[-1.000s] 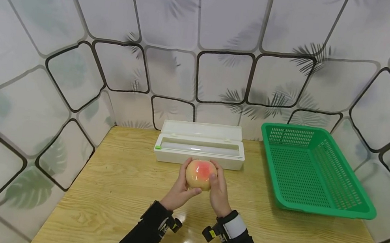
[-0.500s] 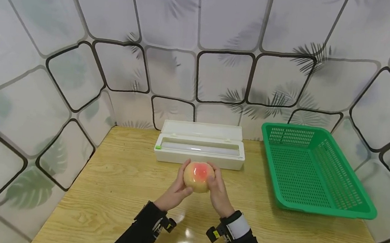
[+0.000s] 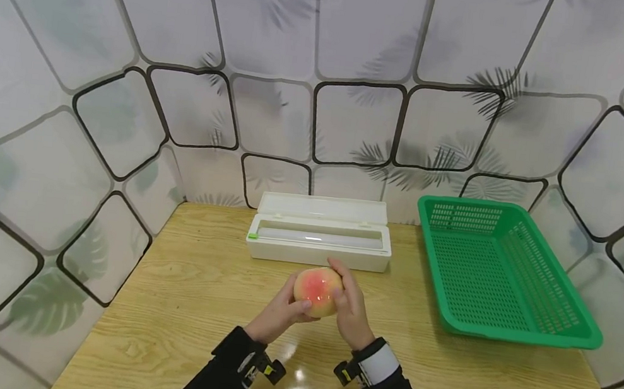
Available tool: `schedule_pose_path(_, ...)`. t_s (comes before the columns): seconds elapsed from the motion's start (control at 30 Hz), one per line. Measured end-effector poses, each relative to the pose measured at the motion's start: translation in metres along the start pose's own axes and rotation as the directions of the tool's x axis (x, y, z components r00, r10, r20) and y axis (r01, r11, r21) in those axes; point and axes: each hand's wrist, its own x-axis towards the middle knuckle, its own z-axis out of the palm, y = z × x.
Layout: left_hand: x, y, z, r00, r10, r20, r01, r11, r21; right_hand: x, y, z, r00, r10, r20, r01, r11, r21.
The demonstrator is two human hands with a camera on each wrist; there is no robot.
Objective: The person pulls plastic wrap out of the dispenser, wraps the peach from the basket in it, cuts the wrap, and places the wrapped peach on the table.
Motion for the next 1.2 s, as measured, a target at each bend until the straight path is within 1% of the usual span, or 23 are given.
schedule_pose_path(0.27,0.001,-0.005,0.004,1.0,-0.001,-0.014,0.0,0.998,-0.068,0.002,0.008,0.005,0.996,-0.053,-0.066,0.054,0.999,0.001)
schedule_pose_path(0.47,0.002,-0.01,0.005,1.0,0.007,0.001,-0.006,0.992,-0.124,0.002,0.011,0.007,0.995,-0.067,-0.077,0.068,0.998,0.007)
schedule_pose_path(0.53,0.003,-0.011,0.004,1.0,0.005,0.008,-0.004,0.993,-0.12,0.003,0.008,0.007,0.994,-0.077,-0.079,0.077,0.997,0.006)
schedule_pose_path(0.67,0.003,-0.011,0.003,1.0,0.003,0.022,-0.001,0.995,-0.099,0.004,-0.003,0.008,0.997,-0.047,-0.066,0.048,0.999,0.012)
schedule_pose_path(0.8,0.002,-0.011,0.001,1.0,0.003,0.009,-0.003,1.0,-0.011,0.006,-0.015,0.006,1.0,0.01,-0.028,-0.01,1.0,-0.002)
schedule_pose_path(0.9,0.001,-0.008,-0.003,1.0,0.015,-0.014,-0.014,0.998,0.066,0.003,-0.009,0.001,1.0,0.022,0.002,-0.022,1.0,-0.009)
schedule_pose_path(1.0,-0.001,0.002,-0.001,0.999,0.021,-0.05,-0.016,0.996,0.089,0.002,-0.007,-0.001,1.0,0.019,0.003,-0.019,1.0,-0.009)
schedule_pose_path(1.07,0.0,0.004,-0.001,0.996,0.012,-0.093,-0.005,0.997,0.072,0.003,-0.011,0.0,0.999,0.032,-0.019,-0.032,0.999,-0.024)
schedule_pose_path(1.13,0.0,0.003,0.0,0.991,-0.001,-0.137,0.007,0.999,0.041,0.005,-0.017,0.002,0.997,0.062,-0.048,-0.065,0.997,-0.053)
schedule_pose_path(1.2,0.002,-0.003,-0.002,0.983,-0.003,-0.182,0.002,1.0,-0.003,0.004,-0.017,0.002,0.994,0.093,-0.064,-0.097,0.992,-0.077)
